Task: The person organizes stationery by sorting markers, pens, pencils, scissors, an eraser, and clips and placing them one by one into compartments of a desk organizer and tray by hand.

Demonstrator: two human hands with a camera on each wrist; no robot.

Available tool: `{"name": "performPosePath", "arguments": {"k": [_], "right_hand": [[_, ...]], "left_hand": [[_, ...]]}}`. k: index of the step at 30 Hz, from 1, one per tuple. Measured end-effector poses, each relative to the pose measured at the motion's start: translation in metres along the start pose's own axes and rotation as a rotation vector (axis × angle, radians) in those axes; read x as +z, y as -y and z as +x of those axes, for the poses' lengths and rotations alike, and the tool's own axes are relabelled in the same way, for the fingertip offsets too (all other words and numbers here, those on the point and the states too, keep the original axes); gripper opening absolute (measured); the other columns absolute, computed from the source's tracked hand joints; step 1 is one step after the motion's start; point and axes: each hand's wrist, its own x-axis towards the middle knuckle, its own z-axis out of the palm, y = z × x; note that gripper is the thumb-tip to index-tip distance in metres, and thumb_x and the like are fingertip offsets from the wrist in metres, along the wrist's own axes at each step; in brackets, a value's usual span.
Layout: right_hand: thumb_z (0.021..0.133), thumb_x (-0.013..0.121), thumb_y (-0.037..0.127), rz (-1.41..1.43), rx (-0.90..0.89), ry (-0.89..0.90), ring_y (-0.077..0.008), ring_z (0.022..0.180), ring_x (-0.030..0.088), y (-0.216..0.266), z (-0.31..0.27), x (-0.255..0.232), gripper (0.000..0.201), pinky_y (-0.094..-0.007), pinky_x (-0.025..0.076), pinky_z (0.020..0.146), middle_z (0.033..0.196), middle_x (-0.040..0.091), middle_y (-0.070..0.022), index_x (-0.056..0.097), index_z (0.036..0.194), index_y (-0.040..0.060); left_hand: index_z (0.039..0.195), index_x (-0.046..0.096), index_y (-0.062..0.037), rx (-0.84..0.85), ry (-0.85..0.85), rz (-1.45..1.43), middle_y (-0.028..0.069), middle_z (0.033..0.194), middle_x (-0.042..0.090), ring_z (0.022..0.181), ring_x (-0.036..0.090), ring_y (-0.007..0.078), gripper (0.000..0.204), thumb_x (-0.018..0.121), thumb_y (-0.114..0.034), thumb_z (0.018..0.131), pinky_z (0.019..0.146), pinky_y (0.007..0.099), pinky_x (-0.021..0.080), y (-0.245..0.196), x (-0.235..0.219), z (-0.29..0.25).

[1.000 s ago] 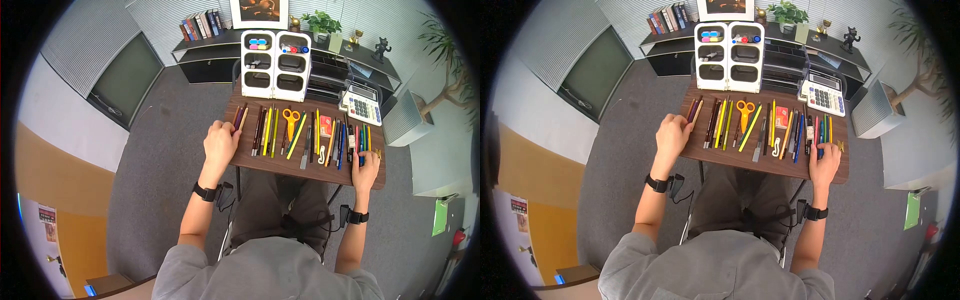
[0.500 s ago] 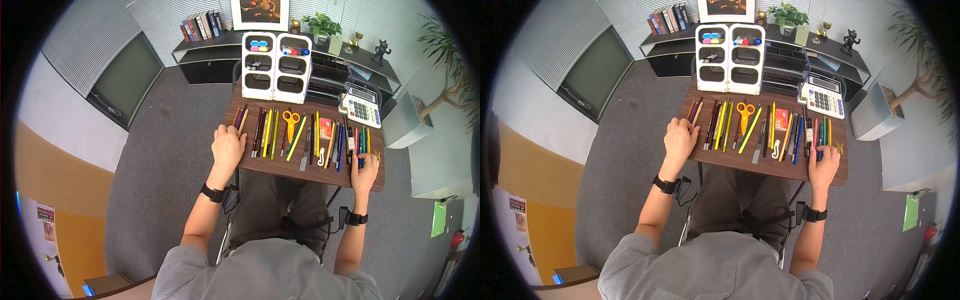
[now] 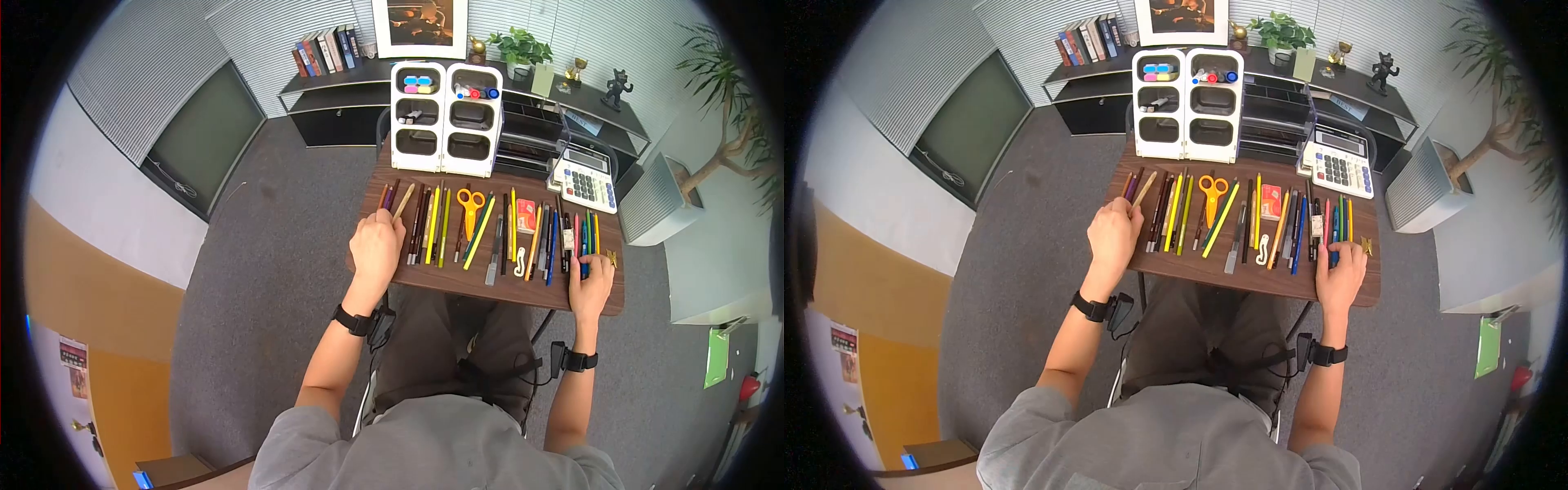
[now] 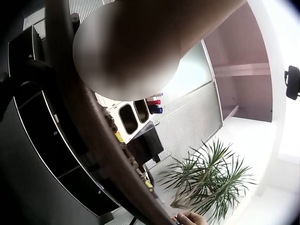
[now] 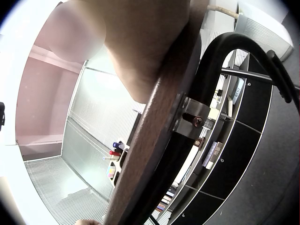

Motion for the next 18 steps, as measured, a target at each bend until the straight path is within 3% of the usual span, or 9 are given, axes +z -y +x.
{"name": "performPosePath", "arguments": {"k": [5, 7, 13, 18], "right_hand": [[0.088, 0.073, 0.022, 0.003, 0.002, 0.002, -0.0346, 0.094, 0.055, 0.000, 0.000, 0.000, 0.019, -0.0444, 0.043, 0.083, 0.098, 0.060, -0.0124, 0.064, 0.091, 0.0053], [0.088, 0.073, 0.022, 0.003, 0.004, 0.001, -0.0345, 0.094, 0.055, 0.001, 0.000, -0.001, 0.019, -0.0443, 0.043, 0.083, 0.098, 0.059, -0.0124, 0.064, 0.091, 0.0054], [0.088, 0.073, 0.021, 0.003, 0.005, -0.014, -0.0346, 0.093, 0.055, 0.002, 0.000, -0.002, 0.019, -0.0442, 0.043, 0.082, 0.097, 0.059, -0.0125, 0.064, 0.091, 0.0053], [0.087, 0.073, 0.022, 0.004, -0.002, -0.008, -0.0345, 0.093, 0.055, 0.001, -0.001, -0.001, 0.019, -0.0438, 0.043, 0.081, 0.098, 0.059, -0.0126, 0.064, 0.091, 0.0055]], "left_hand": [[0.079, 0.058, -0.0024, 0.003, -0.065, -0.142, 0.0162, 0.071, 0.066, 0.067, 0.067, 0.0375, 0.021, 0.072, -0.017, 0.086, 0.061, 0.0478, 0.055, -0.012, -0.017, 0.036], [0.081, 0.065, -0.0046, 0.068, -0.186, -0.219, 0.0136, 0.069, 0.067, 0.064, 0.067, 0.0367, 0.020, 0.073, -0.022, 0.086, 0.061, 0.0462, 0.054, -0.019, -0.021, 0.070], [0.076, 0.065, -0.0020, 0.084, -0.140, -0.184, 0.0184, 0.072, 0.068, 0.070, 0.068, 0.0394, 0.020, 0.071, -0.019, 0.085, 0.063, 0.0498, 0.054, -0.022, -0.004, 0.138], [0.078, 0.066, -0.0005, 0.151, -0.103, -0.074, 0.0192, 0.073, 0.069, 0.072, 0.070, 0.0372, 0.023, 0.071, -0.021, 0.085, 0.066, 0.0475, 0.056, -0.017, 0.022, 0.168]]}}
